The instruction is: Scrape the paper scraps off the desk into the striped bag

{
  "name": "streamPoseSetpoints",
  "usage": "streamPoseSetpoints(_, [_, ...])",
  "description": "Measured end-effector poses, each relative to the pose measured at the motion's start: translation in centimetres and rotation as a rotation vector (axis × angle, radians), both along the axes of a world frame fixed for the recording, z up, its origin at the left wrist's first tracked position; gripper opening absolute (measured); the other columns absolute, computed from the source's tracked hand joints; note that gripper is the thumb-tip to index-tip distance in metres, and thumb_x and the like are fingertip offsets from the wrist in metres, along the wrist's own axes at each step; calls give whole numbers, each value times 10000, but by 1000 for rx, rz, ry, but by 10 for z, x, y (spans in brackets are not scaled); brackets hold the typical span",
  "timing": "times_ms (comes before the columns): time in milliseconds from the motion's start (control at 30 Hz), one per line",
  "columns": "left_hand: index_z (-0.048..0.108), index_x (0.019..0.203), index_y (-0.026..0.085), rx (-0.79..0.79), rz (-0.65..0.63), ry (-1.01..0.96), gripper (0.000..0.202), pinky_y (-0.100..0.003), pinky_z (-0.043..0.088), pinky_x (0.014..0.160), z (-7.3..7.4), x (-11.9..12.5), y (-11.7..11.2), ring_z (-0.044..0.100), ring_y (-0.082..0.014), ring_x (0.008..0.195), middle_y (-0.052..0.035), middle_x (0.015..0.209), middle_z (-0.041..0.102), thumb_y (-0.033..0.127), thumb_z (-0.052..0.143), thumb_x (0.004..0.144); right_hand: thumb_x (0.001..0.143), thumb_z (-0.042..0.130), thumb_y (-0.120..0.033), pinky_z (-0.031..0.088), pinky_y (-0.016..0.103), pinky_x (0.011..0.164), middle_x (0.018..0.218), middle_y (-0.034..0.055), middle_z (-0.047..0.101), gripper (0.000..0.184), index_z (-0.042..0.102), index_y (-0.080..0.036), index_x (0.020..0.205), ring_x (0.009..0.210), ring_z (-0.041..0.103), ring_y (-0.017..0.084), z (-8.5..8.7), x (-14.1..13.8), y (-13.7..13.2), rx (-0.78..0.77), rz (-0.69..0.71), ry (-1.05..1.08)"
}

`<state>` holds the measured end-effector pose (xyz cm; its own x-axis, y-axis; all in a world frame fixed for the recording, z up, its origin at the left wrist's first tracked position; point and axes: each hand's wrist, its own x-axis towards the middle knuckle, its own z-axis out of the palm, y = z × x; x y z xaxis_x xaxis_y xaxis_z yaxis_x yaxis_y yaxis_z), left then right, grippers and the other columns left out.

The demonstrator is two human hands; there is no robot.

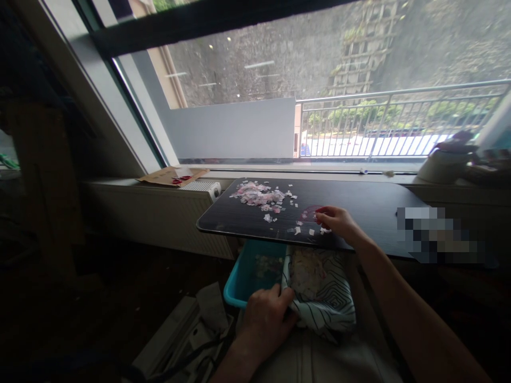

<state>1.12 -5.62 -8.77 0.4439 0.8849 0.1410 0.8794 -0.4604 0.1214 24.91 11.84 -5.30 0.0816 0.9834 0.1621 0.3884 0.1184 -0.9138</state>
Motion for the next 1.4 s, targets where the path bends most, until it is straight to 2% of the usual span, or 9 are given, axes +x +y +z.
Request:
streamPoseSetpoints(200, [545,911,245,-1,-7,5,107,-293,353,598,1,0,-1,556,-201,705,2,821,582,290,564,816,649,674,-325,434,202,457,599,19,639,225,653,-151,789,511,549,104,2,2,1,-24,-22,33])
streamPoseSetpoints(433, [548,909,239,-14,-5,10,103,-289,357,597,4,0,-1,559,-201,705,-3,819,582,277,566,815,665,671,-373,448,216,466,623,32,656,297,662,-137,845,499,542,100,15,-19,-7,-41,105,80])
streamPoseSetpoints(600, [544,908,240,-13,-11,1,102,-288,352,598,5,0,-1,551,-201,703,-3,822,578,293,560,822,669,657,-383,435,227,463,582,25,648,277,675,-151,818,502,554,120,8,-6,-7,14,93,-58])
streamPoseSetpoints(700, [546,911,240,-21,-8,6,105,-286,348,598,5,1,-1,549,-200,702,-4,824,579,289,558,819,672,653,-382,439,233,487,599,32,661,260,685,-163,807,529,578,135,4,3,-7,60,38,-135])
streamPoseSetpoints(933, [550,907,241,-16,2,19,99,-290,351,599,6,1,-2,554,-203,706,-5,822,578,288,557,820,714,600,-400,437,243,518,653,39,673,295,683,-159,864,558,583,141,6,5,-12,80,69,-228])
streamPoseSetpoints(1067, [553,911,242,-27,-5,16,107,-289,358,599,7,1,-2,559,-201,707,-4,821,579,301,564,822,708,601,-374,440,248,539,642,31,666,259,678,-164,839,575,586,145,8,7,-17,108,7,-280])
streamPoseSetpoints(1200, [553,916,239,-30,-4,10,118,-287,361,607,8,1,-2,561,-202,714,-7,830,584,316,564,826,725,583,-415,458,250,543,657,33,672,318,669,-161,895,580,594,146,12,-2,-24,83,149,-151])
streamPoseSetpoints(1267, [553,918,240,-28,1,9,116,-287,361,609,8,2,-2,560,-202,717,-7,833,585,317,561,832,723,586,-416,458,250,544,649,32,670,308,673,-163,876,584,594,148,13,-4,-25,80,180,-165])
streamPoseSetpoints(1400, [553,917,241,-30,-2,13,117,-285,357,601,8,2,-1,555,-201,709,-6,831,584,314,567,826,722,582,-391,445,258,555,672,37,677,259,681,-172,821,597,597,154,11,3,-21,135,-2,-326])
